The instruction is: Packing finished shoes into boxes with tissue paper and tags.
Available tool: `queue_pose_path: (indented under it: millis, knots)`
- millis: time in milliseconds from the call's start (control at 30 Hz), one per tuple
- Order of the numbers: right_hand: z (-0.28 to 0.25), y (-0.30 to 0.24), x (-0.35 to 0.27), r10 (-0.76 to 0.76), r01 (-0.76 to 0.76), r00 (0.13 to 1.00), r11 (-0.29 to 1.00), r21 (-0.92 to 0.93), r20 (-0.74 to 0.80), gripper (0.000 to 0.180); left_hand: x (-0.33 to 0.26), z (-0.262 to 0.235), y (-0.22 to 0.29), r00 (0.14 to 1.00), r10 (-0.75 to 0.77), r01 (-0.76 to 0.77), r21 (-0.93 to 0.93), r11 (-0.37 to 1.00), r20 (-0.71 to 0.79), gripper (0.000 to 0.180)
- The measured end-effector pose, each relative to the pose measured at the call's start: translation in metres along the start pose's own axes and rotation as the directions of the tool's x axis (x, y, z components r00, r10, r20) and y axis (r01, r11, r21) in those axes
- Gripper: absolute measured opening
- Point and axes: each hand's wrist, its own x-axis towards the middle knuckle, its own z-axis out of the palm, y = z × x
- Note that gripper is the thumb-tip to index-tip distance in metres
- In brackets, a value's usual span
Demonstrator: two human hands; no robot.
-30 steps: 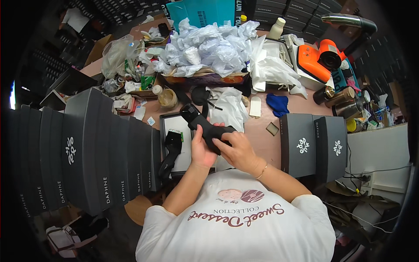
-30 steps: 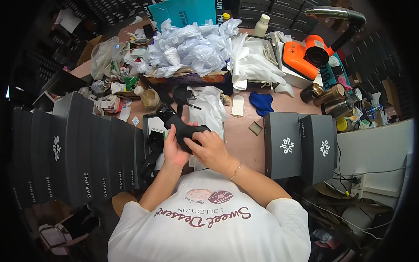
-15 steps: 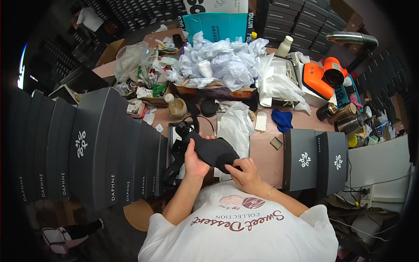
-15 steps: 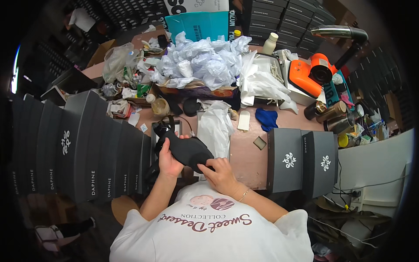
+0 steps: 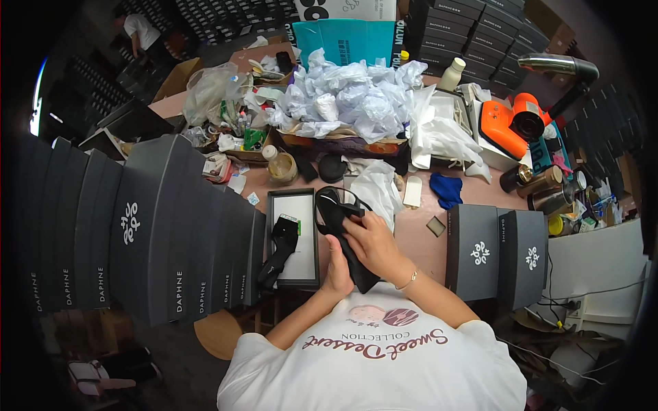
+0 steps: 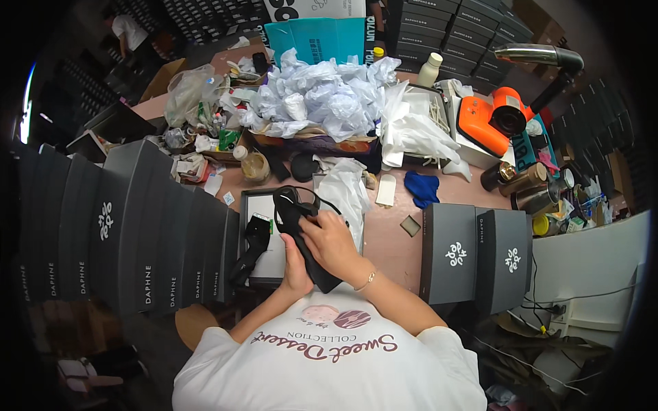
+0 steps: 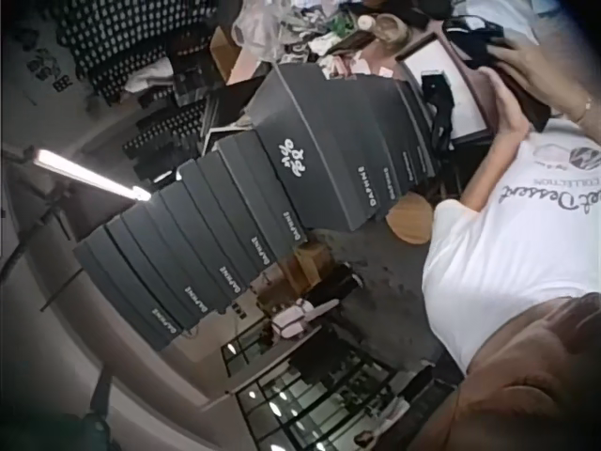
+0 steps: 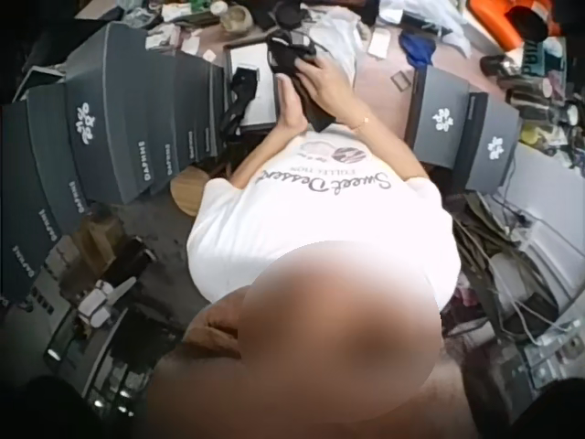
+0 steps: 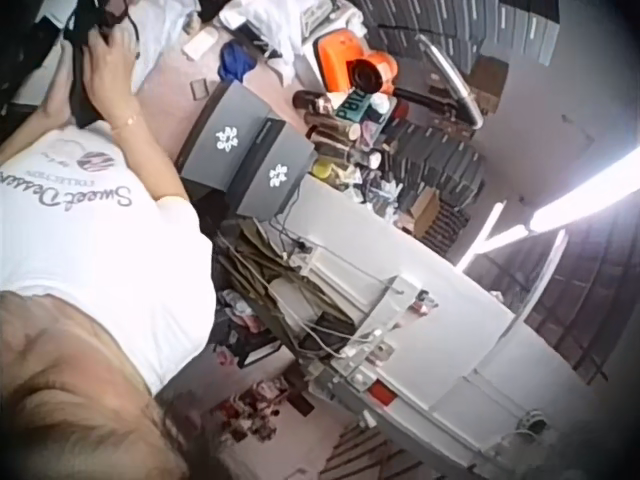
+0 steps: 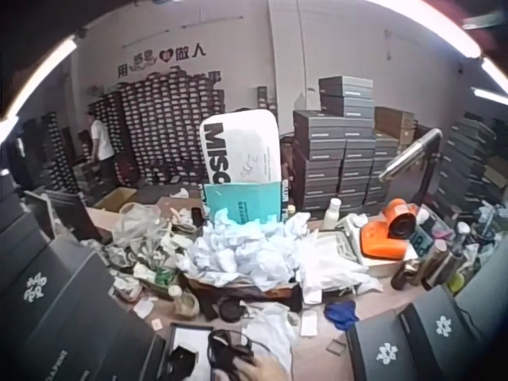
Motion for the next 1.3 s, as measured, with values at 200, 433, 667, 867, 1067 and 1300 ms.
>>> queue_pose_path:
  millis: [200, 433, 667, 867, 1067, 1300]
  knots:
    - [-0.060, 0.014, -0.036, -0.009, -0.044, 0.967, 0.978, 0.205, 0.253, 0.037, 0.012, -0.030, 0.045, 0.998, -0.066, 0.058, 0.395, 0.917, 0.006, 0.043]
    - [-0.076, 0.007, 0.024, -0.504, 0.558, 0.820, 0.808, -0.187, 0.269, 0.038, -0.002, -0.023, 0.063, 0.873, -0.473, 0.294, 0.647, 0.704, 0.119, 0.014]
    - [-0.064, 0.094, -0.007, -0.192, 0.223, 0.973, 0.928, -0.297, 0.131, 0.043, -0.008, -0.030, 0.077, 0.894, -0.413, 0.298, 0.456, 0.838, 0.174, 0.020]
    - [-0.017, 0.017, -0.001, -0.267, 0.265, 0.964, 0.959, -0.104, -0.003, 0.055, -0.009, -0.047, 0.068, 0.902, -0.341, 0.292, 0.208, 0.934, 0.265, 0.037]
    - [-0.018, 0.069, 0.027, 0.037, -0.037, 0.999, 0.999, -0.012, 0.019, 0.042, -0.005, -0.069, 0.087, 0.959, -0.218, 0.216, 0.034, 0.976, 0.182, 0.070]
    - [0.083, 0.147, 0.147, -0.133, 0.186, 0.964, 0.956, -0.226, 0.231, 0.040, 0.004, -0.084, 0.084, 0.942, -0.200, 0.200, 0.026, 0.979, 0.270, 0.068]
